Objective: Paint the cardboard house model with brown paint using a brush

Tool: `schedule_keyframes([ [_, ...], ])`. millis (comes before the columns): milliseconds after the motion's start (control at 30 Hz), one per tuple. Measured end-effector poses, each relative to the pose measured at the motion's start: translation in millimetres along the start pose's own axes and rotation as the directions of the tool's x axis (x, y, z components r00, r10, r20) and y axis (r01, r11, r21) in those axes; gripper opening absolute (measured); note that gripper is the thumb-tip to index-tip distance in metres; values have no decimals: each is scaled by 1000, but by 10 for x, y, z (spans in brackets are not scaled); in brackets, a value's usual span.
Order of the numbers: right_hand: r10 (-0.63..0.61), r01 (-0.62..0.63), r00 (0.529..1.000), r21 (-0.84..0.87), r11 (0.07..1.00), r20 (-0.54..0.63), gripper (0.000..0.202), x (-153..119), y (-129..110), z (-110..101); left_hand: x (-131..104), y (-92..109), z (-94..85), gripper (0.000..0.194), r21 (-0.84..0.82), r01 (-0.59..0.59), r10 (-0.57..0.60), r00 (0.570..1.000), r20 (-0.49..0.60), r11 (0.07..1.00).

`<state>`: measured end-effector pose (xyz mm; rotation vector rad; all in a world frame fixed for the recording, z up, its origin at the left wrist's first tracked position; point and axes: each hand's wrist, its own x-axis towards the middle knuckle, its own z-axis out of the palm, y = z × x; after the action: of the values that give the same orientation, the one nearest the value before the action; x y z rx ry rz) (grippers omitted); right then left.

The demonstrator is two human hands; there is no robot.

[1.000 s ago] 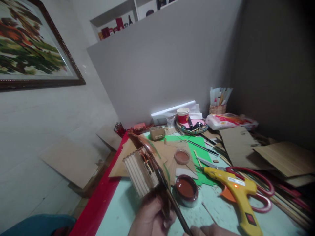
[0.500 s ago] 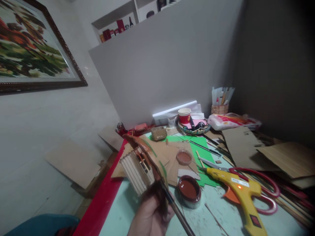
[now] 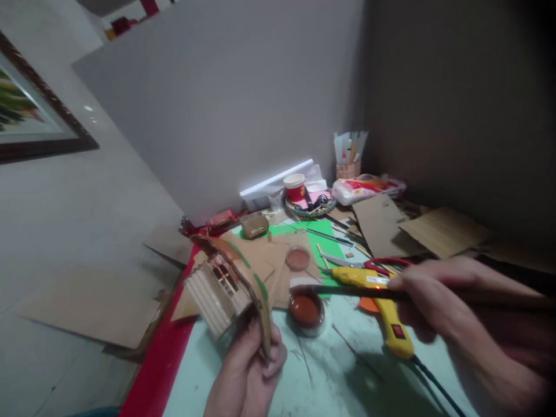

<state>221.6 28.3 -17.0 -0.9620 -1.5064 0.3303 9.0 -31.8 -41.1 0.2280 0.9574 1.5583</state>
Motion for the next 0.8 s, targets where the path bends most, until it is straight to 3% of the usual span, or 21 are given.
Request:
schedule_keyframes([
  [100, -73, 71, 996, 51, 996, 49, 23, 132, -50, 70, -3, 20, -9, 24, 32, 24, -24, 1000, 4, 999],
  [333, -13, -5, 976, 86, 996, 217, 28, 102, 29, 156, -21, 35, 1, 11, 45, 55, -56, 998, 22, 997],
  [533, 7, -42, 965, 127, 991, 263, 24, 82, 50, 243, -46, 21, 26, 17, 45, 61, -60, 998, -16, 997],
  [667, 12, -54, 953, 131, 990, 301, 22, 65, 48, 278, -37, 29, -3, 6, 57, 95, -97, 995, 18, 994],
  [800, 9, -42, 961, 116, 992, 276, 28, 86, 44, 244, -20, 27, -20, 23, 66, 97, -99, 995, 31, 993],
])
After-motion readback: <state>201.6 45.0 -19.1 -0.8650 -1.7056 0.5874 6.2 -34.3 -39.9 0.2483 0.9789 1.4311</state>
